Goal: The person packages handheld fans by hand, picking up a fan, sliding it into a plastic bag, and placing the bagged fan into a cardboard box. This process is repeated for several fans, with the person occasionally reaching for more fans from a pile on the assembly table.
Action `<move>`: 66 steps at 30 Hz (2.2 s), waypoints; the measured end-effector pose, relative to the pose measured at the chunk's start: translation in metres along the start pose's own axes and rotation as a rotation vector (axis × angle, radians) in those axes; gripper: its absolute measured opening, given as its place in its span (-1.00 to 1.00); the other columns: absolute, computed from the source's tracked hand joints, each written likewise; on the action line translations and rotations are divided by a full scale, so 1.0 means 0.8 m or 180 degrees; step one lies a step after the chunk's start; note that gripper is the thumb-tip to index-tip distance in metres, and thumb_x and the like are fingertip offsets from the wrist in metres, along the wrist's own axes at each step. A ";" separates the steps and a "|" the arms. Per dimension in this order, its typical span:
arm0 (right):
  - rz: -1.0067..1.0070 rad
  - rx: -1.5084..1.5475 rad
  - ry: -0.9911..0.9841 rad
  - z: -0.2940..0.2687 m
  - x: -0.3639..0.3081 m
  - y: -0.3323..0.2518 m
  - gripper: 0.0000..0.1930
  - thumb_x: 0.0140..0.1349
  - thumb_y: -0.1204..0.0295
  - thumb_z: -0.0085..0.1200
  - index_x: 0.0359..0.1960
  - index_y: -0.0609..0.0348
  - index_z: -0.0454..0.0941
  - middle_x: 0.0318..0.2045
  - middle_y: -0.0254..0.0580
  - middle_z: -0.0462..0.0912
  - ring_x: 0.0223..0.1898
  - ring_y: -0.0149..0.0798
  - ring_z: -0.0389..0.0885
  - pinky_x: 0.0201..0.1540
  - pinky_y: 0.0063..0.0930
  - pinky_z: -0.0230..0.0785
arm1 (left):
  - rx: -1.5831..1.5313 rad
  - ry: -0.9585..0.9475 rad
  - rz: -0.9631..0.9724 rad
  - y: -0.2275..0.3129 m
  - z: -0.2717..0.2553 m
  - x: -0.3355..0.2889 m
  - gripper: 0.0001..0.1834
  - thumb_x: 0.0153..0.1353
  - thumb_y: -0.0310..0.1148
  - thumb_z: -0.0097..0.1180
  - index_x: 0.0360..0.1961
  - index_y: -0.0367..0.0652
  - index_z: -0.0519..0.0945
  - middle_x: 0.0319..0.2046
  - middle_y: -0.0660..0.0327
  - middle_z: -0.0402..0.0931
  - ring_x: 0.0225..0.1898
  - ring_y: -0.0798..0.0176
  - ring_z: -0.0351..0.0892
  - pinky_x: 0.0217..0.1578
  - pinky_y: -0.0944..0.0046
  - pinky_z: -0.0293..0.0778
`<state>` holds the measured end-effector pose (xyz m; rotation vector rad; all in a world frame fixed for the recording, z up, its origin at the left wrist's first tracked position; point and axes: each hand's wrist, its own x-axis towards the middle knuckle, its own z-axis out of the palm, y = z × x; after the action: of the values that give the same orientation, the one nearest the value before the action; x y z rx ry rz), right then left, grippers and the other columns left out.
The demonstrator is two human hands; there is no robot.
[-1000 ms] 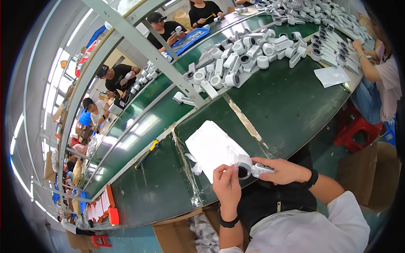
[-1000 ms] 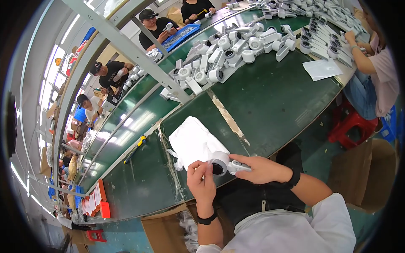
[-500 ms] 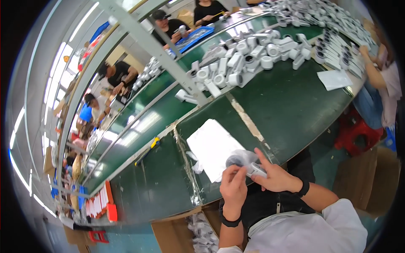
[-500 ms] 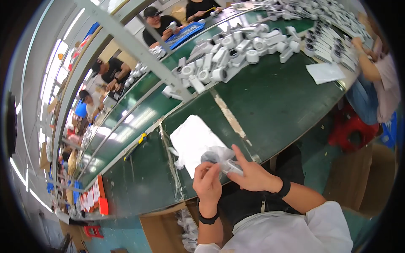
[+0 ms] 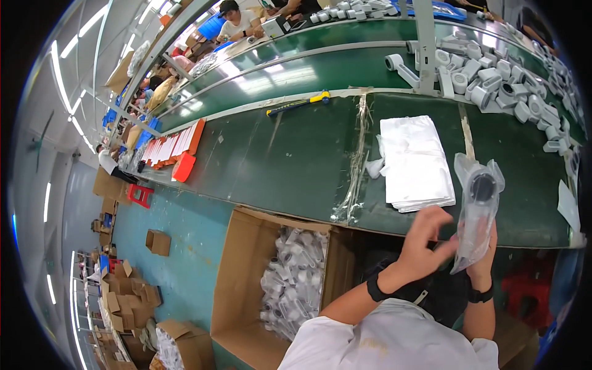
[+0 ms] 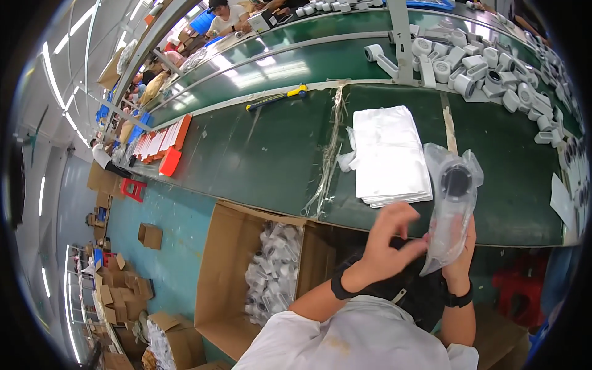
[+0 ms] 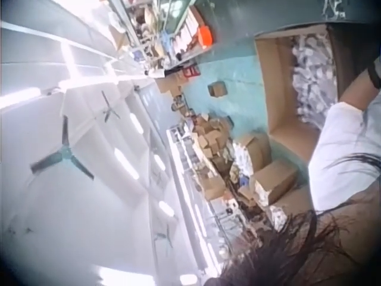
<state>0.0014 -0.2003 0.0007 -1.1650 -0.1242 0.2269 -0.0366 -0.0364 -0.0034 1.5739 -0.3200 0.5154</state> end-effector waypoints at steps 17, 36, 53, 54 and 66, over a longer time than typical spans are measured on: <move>-0.1071 -0.1780 0.0393 0.044 -0.006 0.019 -0.88 0.28 0.58 0.03 -0.22 0.38 0.58 -0.35 -0.32 0.54 -0.32 -0.52 0.46 -0.24 -0.64 0.30 | -0.2237 0.0750 -0.1510 -0.006 -0.054 -0.030 -0.62 0.40 -0.35 -0.01 0.18 -0.27 0.34 -0.09 0.17 0.54 -0.16 0.38 0.56 -0.20 0.36 0.53; -0.0420 -0.1833 0.0450 -0.041 0.042 0.029 -0.81 0.23 0.42 0.16 -0.22 0.31 0.63 -0.44 -0.23 0.65 -0.50 -0.48 0.54 -0.41 -0.58 0.40 | 0.4483 0.2011 -0.1413 -0.043 -0.283 0.030 -0.40 0.17 -0.14 0.22 0.10 -0.37 0.43 0.04 -0.16 0.40 0.05 -0.21 0.42 0.03 -0.05 0.36; -0.1541 -0.4920 0.1539 -0.118 0.312 -0.084 -0.53 0.16 0.38 0.13 0.13 0.09 0.38 -0.09 -0.12 0.53 -0.09 -0.04 0.55 -0.13 -0.16 0.47 | 0.2766 0.0895 0.0398 -0.079 -0.076 0.014 -0.66 0.05 -0.53 0.17 -0.11 -0.38 0.48 -0.07 -0.07 0.36 -0.03 -0.07 0.37 0.03 0.02 0.31; -0.1553 -0.5096 0.1537 -0.121 0.333 -0.080 -0.54 0.16 0.40 0.09 0.13 0.09 0.38 -0.04 -0.09 0.50 -0.05 0.01 0.52 -0.11 -0.11 0.47 | 0.2770 0.0888 0.0298 -0.080 -0.079 0.012 -0.63 0.05 -0.51 0.16 -0.08 -0.37 0.46 -0.06 -0.07 0.35 -0.02 -0.08 0.36 0.04 -0.01 0.29; -0.1915 -0.6791 0.0839 -0.161 0.466 -0.076 -0.51 0.13 0.50 0.04 0.15 -0.04 0.39 0.20 -0.19 0.37 0.24 -0.06 0.28 0.14 -0.07 0.23 | 0.2600 0.0721 0.0131 -0.075 -0.082 0.016 -0.60 0.01 -0.48 0.13 -0.07 -0.35 0.45 -0.11 -0.06 0.34 -0.08 -0.06 0.36 0.00 0.03 0.29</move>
<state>0.3976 -0.2486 -0.0011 -3.1318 -0.5367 -0.8646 -0.0040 0.0347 -0.0480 2.2653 0.0534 0.9209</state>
